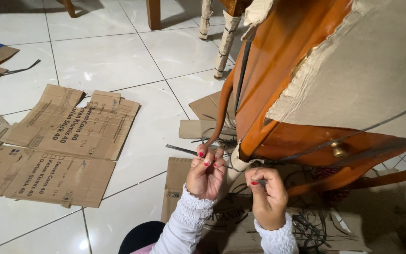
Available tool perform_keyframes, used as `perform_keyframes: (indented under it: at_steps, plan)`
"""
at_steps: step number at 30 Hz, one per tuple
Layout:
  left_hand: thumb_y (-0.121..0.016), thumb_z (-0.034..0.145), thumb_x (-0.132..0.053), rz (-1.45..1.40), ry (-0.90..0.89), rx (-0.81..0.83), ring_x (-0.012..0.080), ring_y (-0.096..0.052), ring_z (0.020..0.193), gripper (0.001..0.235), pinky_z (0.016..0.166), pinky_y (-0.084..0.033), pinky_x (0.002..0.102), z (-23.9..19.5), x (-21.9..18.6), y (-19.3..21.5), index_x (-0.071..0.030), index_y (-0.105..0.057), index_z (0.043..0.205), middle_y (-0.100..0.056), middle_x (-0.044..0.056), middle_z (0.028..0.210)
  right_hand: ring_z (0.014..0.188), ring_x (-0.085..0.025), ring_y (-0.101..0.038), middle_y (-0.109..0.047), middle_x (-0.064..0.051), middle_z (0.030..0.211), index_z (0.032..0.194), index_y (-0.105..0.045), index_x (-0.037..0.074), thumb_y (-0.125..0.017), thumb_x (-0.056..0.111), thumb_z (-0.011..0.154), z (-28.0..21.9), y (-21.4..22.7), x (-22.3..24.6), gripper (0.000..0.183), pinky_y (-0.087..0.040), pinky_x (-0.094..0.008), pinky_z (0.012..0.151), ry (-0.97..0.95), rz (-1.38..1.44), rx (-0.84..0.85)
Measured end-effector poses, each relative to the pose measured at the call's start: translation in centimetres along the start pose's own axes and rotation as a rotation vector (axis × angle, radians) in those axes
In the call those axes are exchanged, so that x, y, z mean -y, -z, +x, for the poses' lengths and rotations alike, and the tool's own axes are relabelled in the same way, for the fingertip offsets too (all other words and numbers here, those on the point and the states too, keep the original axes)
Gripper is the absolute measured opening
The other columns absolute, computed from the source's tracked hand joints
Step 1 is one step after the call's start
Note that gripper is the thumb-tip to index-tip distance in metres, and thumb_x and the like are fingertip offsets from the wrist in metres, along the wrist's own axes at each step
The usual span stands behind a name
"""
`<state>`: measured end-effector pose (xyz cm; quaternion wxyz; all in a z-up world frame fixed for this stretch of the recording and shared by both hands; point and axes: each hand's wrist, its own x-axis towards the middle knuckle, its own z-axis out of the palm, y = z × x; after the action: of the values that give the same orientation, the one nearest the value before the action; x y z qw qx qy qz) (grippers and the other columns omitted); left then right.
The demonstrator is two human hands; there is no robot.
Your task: Tying a thin black string around cardboard padding to secure it to a furniture leg.
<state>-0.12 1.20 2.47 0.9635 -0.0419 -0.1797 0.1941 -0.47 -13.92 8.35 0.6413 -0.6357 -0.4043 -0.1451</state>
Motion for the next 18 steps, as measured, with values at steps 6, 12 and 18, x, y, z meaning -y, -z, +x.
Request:
perform_keyframes:
  at_steps: [6, 12, 18]
  plan:
    - [-0.060, 0.089, 0.012, -0.080, 0.015, -0.013, 0.0143, -0.035, 0.078, 0.030, 0.065, -0.037, 0.021, 0.0, -1.0, 1.0, -0.016, -0.052, 0.094, -0.045, -0.001, 0.073, 0.072, -0.025, -0.063, -0.062, -0.015, 0.081, 0.093, -0.053, 0.000, -0.046, -0.008, 0.099, 1.5, 1.8, -2.2, 0.012, -0.058, -0.035, 0.070, 0.248, -0.285, 0.145]
    - [-0.059, 0.097, 0.001, 0.219, -0.114, -0.102, 0.0130, -0.048, 0.081, 0.017, 0.107, -0.046, 0.037, -0.8, -0.6, 0.9, -0.013, -0.051, 0.101, -0.049, -0.003, 0.076, 0.075, -0.025, -0.065, -0.064, -0.015, 0.083, 0.095, -0.054, 0.001, -0.047, 0.008, 0.105, 0.9, 0.5, -4.0, 0.013, -0.056, -0.035, 0.068, 0.300, -0.304, 0.018]
    - [-0.059, 0.099, -0.011, 1.262, -0.303, -0.037, 0.0157, -0.063, 0.096, 0.022, 0.087, -0.053, 0.029, -3.0, 0.1, 3.1, -0.004, -0.064, 0.119, -0.066, 0.007, 0.108, 0.084, -0.025, -0.072, -0.072, -0.013, 0.091, 0.099, -0.056, 0.002, -0.048, 0.005, 0.105, 0.7, 0.1, -2.6, 0.011, -0.061, -0.035, 0.081, 0.242, -0.300, -0.021]
